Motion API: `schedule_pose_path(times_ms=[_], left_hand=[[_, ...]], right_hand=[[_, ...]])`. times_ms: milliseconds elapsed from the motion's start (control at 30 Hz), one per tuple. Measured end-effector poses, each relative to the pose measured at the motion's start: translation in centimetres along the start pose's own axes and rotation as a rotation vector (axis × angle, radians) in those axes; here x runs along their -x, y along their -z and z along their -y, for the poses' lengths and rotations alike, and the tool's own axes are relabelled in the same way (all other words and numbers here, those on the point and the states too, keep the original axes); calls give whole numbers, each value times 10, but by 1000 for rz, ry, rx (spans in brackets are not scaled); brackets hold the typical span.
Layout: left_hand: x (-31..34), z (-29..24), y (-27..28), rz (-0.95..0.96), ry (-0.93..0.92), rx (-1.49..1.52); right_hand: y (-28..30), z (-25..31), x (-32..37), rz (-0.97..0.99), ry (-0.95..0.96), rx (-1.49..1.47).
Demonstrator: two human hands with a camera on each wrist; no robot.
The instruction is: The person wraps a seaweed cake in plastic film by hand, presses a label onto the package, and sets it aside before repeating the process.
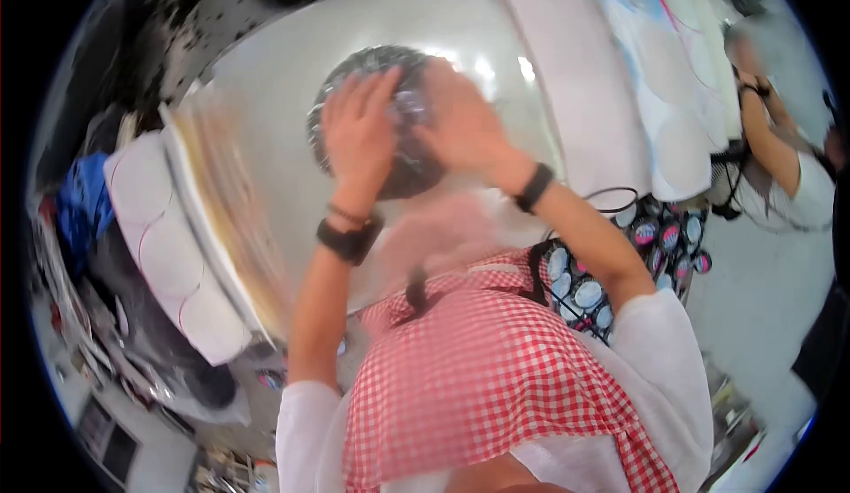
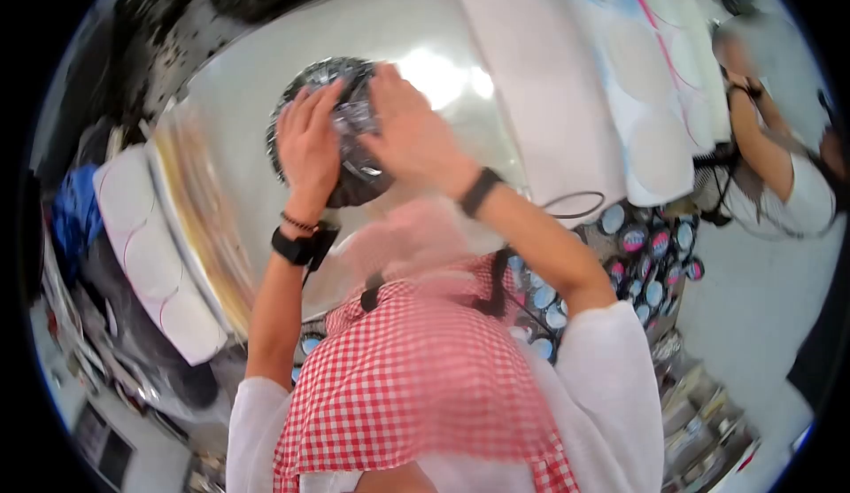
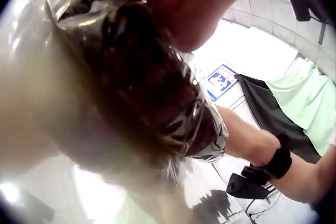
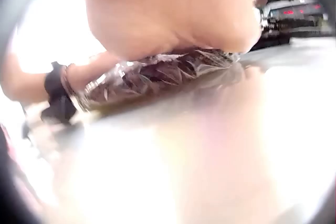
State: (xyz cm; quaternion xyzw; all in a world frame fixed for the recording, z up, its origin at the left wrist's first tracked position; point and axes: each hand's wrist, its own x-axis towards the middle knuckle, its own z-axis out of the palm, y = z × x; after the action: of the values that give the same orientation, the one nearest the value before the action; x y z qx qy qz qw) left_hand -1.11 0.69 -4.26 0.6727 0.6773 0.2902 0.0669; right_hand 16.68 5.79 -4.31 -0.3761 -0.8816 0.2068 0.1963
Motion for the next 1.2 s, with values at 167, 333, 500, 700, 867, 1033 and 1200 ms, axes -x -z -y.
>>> schedule_pose_path(times_ms=[167,333,500,700,867,1033,1200], left_hand=[[-3,-27,9,34,-79,-60],[-1,-19,-6,-19,-67,-126],[-5,-23,-5,-44,-48,-147],[-3,-23,-6,-37,-51,-156],[-3,-23,-5,-24,-30,-151],[-2,-23,-5,-4,-23,-135],[-2,-23,-4,1,-30,-121]], right_hand=[[-9,19,-9,-112,13,95],[66,-122,-51,250,87,157],[133,-267,-61,-389,-521,1074],[122,-282,-55,-351,-477,1107],[144,-280,-54,-392,-493,963],[126,-286,-56,-378,-558,969],[129,-281,-53,-347,-458,967]])
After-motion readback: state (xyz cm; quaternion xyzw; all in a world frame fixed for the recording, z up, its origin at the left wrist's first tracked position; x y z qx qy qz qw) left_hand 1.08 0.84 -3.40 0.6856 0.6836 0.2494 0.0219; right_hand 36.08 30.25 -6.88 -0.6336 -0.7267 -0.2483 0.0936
